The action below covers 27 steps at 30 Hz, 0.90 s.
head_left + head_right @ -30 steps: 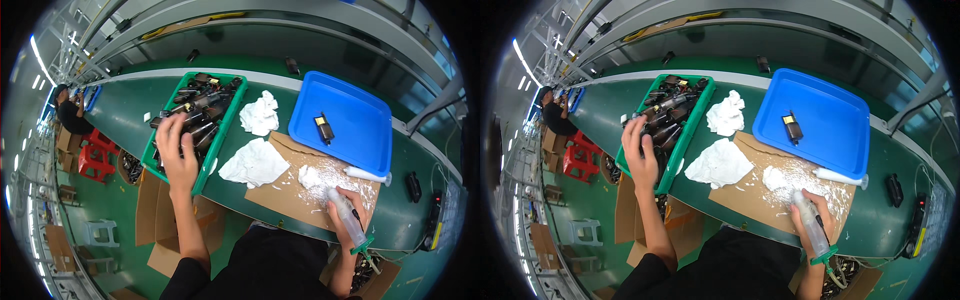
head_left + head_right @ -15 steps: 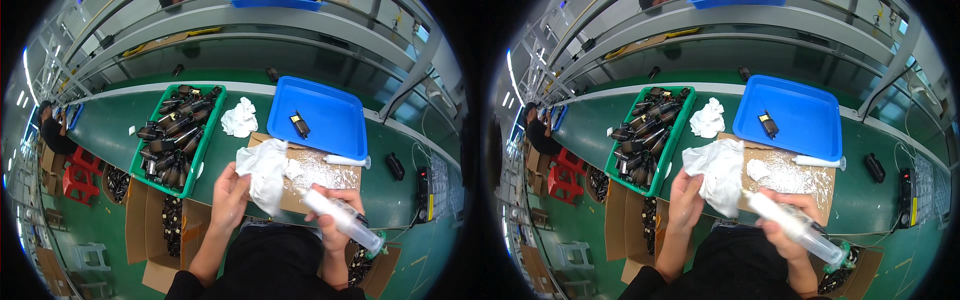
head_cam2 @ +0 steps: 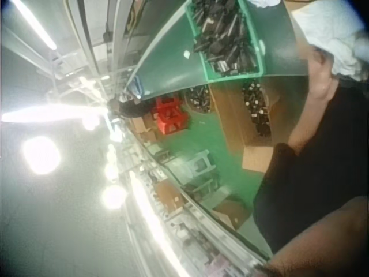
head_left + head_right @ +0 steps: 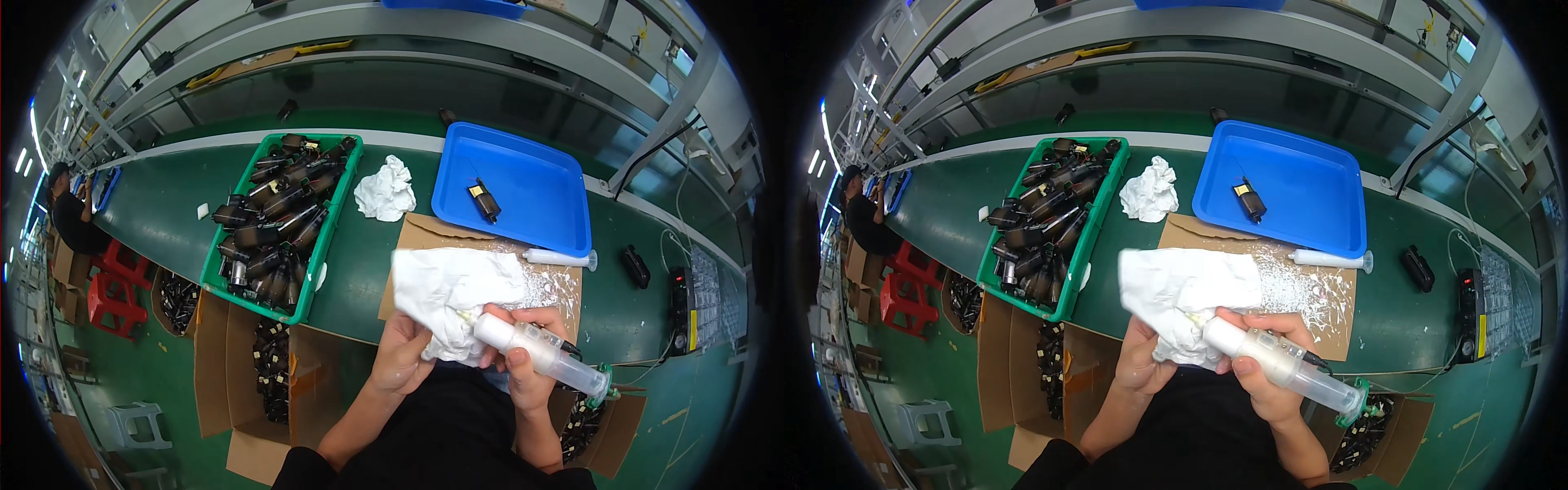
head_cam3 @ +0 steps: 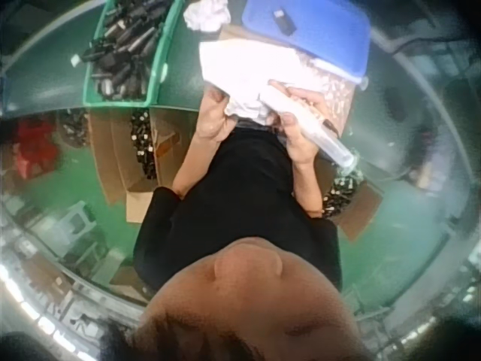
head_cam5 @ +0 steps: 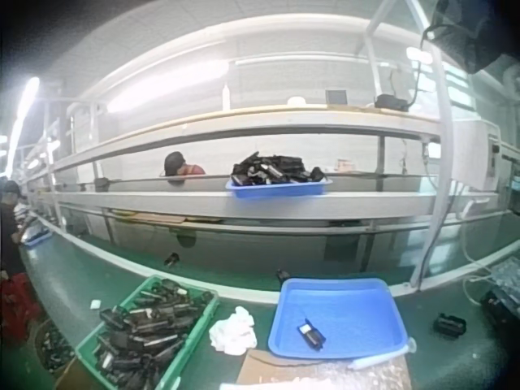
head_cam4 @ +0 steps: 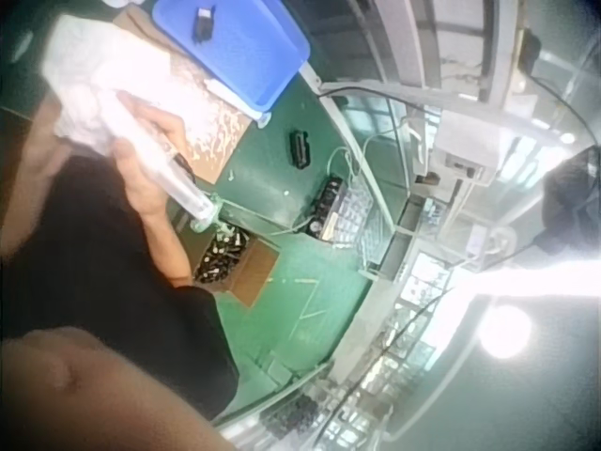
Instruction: The person applies sealant to electronic components using a large syringe on an assembly line.
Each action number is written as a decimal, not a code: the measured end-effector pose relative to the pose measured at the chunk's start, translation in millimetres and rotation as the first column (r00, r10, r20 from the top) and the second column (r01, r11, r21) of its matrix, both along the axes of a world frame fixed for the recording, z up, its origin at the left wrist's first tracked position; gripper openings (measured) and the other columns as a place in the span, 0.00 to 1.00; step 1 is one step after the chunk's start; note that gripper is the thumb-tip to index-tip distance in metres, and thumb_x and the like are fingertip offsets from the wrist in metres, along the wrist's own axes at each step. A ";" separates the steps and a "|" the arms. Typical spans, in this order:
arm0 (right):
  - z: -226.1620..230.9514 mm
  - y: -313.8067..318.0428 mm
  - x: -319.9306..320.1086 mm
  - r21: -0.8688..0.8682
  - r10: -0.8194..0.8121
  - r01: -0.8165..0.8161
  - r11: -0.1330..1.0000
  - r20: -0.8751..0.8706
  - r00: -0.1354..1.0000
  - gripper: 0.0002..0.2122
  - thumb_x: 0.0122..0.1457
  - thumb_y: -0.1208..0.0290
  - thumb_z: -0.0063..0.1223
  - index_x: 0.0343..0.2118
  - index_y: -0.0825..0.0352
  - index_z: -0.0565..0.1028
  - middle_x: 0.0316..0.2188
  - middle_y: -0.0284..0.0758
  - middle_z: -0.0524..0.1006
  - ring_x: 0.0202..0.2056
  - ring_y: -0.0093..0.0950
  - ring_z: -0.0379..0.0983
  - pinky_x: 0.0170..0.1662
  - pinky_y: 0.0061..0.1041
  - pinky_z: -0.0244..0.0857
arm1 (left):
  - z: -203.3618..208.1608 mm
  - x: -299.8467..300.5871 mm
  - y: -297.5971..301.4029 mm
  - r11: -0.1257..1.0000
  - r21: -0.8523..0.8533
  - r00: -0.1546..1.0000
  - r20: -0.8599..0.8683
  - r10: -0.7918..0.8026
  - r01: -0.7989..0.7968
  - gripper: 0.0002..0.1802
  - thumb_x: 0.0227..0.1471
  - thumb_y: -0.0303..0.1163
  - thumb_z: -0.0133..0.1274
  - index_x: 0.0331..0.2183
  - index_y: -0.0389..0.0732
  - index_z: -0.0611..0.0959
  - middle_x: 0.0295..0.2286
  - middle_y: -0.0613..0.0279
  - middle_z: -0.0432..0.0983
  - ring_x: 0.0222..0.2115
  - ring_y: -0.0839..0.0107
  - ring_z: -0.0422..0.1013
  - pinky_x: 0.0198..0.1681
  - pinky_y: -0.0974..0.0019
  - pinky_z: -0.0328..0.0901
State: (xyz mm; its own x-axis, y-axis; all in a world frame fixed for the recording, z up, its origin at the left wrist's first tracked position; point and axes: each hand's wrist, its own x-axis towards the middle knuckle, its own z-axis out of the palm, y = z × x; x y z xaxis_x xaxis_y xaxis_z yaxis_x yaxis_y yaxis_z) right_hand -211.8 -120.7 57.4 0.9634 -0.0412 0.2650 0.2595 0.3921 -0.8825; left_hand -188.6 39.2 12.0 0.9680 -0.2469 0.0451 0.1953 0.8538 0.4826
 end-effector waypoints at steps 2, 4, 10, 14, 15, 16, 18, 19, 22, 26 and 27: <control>-3.2 0.1 -0.5 0.042 0.016 -0.014 0.999 -0.043 0.999 0.19 0.56 0.72 0.59 0.44 0.73 0.63 0.43 0.56 0.74 0.27 0.27 0.75 0.33 0.23 0.72 | -4.9 4.8 -5.2 0.997 0.012 0.996 0.034 0.079 -0.079 0.22 0.55 0.20 0.49 0.51 0.33 0.68 0.48 0.52 0.70 0.47 0.66 0.70 0.49 0.64 0.67; -6.2 -1.2 1.9 0.074 0.054 -0.048 0.996 -0.076 0.996 0.19 0.55 0.72 0.60 0.44 0.73 0.63 0.43 0.57 0.74 0.29 0.29 0.76 0.32 0.24 0.73 | 1.0 10.4 -11.1 0.972 0.060 0.974 0.011 0.227 -0.227 0.20 0.51 0.16 0.53 0.47 0.31 0.72 0.43 0.53 0.74 0.43 0.65 0.73 0.46 0.64 0.69; -14.9 -12.3 11.1 -0.242 -0.072 0.091 0.966 0.085 0.994 0.22 0.50 0.72 0.65 0.44 0.73 0.65 0.43 0.57 0.74 0.34 0.32 0.77 0.34 0.26 0.75 | -3.2 28.1 -19.5 0.939 0.183 0.957 0.057 0.286 -0.291 0.21 0.50 0.18 0.55 0.47 0.29 0.71 0.44 0.53 0.73 0.45 0.66 0.72 0.48 0.63 0.68; 1.1 -31.4 25.8 -0.555 0.057 0.118 0.823 0.287 0.956 0.23 0.48 0.71 0.67 0.43 0.72 0.66 0.43 0.59 0.74 0.33 0.37 0.79 0.34 0.29 0.76 | -4.5 50.0 -15.8 0.924 0.246 0.955 0.034 0.294 -0.293 0.25 0.52 0.27 0.56 0.50 0.31 0.68 0.46 0.52 0.71 0.46 0.62 0.71 0.50 0.60 0.67; 3.2 -36.4 30.3 -0.586 0.094 0.137 0.799 0.347 0.933 0.24 0.47 0.70 0.68 0.43 0.71 0.66 0.42 0.59 0.74 0.32 0.38 0.79 0.33 0.30 0.76 | -6.2 56.5 -8.8 0.935 0.259 0.966 -0.029 0.257 -0.242 0.26 0.52 0.28 0.56 0.51 0.31 0.68 0.46 0.52 0.71 0.47 0.62 0.70 0.51 0.60 0.66; 3.4 -40.4 33.6 -0.595 0.088 0.162 0.787 0.368 0.925 0.25 0.45 0.67 0.70 0.42 0.70 0.67 0.39 0.57 0.76 0.32 0.39 0.80 0.31 0.30 0.75 | -8.9 61.0 -3.5 0.945 0.269 0.971 -0.094 0.220 -0.188 0.27 0.52 0.29 0.56 0.52 0.32 0.67 0.47 0.52 0.71 0.48 0.62 0.70 0.52 0.60 0.66; 4.2 -41.7 46.4 -0.612 0.073 0.227 0.757 0.424 0.903 0.25 0.44 0.66 0.70 0.41 0.69 0.68 0.39 0.56 0.76 0.31 0.38 0.80 0.30 0.29 0.75 | -10.9 67.4 1.6 0.967 0.245 0.986 -0.137 0.100 -0.064 0.28 0.52 0.29 0.55 0.52 0.31 0.66 0.47 0.52 0.71 0.48 0.61 0.70 0.52 0.59 0.66; 4.7 -41.3 50.1 -0.621 0.066 0.284 0.731 0.479 0.875 0.25 0.44 0.64 0.71 0.41 0.68 0.68 0.38 0.55 0.77 0.31 0.38 0.80 0.29 0.28 0.75 | -11.0 64.9 3.0 0.974 0.219 0.984 -0.177 -0.014 0.053 0.29 0.52 0.29 0.55 0.53 0.31 0.65 0.48 0.52 0.71 0.48 0.61 0.70 0.53 0.59 0.65; 12.2 -42.7 59.7 -0.698 0.141 0.180 0.693 0.376 0.916 0.25 0.40 0.73 0.73 0.41 0.67 0.70 0.42 0.46 0.78 0.28 0.32 0.80 0.27 0.21 0.71 | -8.6 62.5 -5.3 0.982 0.185 0.991 -0.131 -0.018 0.042 0.26 0.51 0.26 0.56 0.51 0.31 0.68 0.48 0.53 0.70 0.48 0.64 0.71 0.51 0.61 0.67; -0.7 -38.3 60.4 -0.675 0.061 0.188 0.713 0.327 0.943 0.21 0.40 0.73 0.72 0.37 0.66 0.73 0.41 0.42 0.79 0.26 0.29 0.80 0.28 0.20 0.71 | 2.1 66.8 -0.2 0.874 0.482 0.998 0.031 0.049 -0.058 0.16 0.52 0.19 0.53 0.44 0.28 0.73 0.42 0.55 0.74 0.42 0.71 0.72 0.46 0.68 0.68; -4.3 -36.7 59.9 -0.669 0.052 0.200 0.716 0.336 0.940 0.21 0.40 0.73 0.72 0.37 0.66 0.73 0.41 0.42 0.79 0.26 0.29 0.80 0.28 0.20 0.71 | 2.0 66.7 1.9 0.747 0.652 0.989 0.138 0.053 -0.131 0.13 0.53 0.17 0.51 0.42 0.27 0.74 0.40 0.56 0.75 0.40 0.73 0.73 0.44 0.70 0.68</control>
State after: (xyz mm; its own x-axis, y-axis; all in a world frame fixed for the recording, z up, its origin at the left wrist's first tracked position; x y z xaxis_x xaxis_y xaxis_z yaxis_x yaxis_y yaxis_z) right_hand -151.9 -157.4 53.1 0.8246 0.2047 0.5273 0.5655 -0.3203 -0.7600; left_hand -121.9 41.1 14.0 0.9866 -0.1632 0.0060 0.0485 0.3276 0.9436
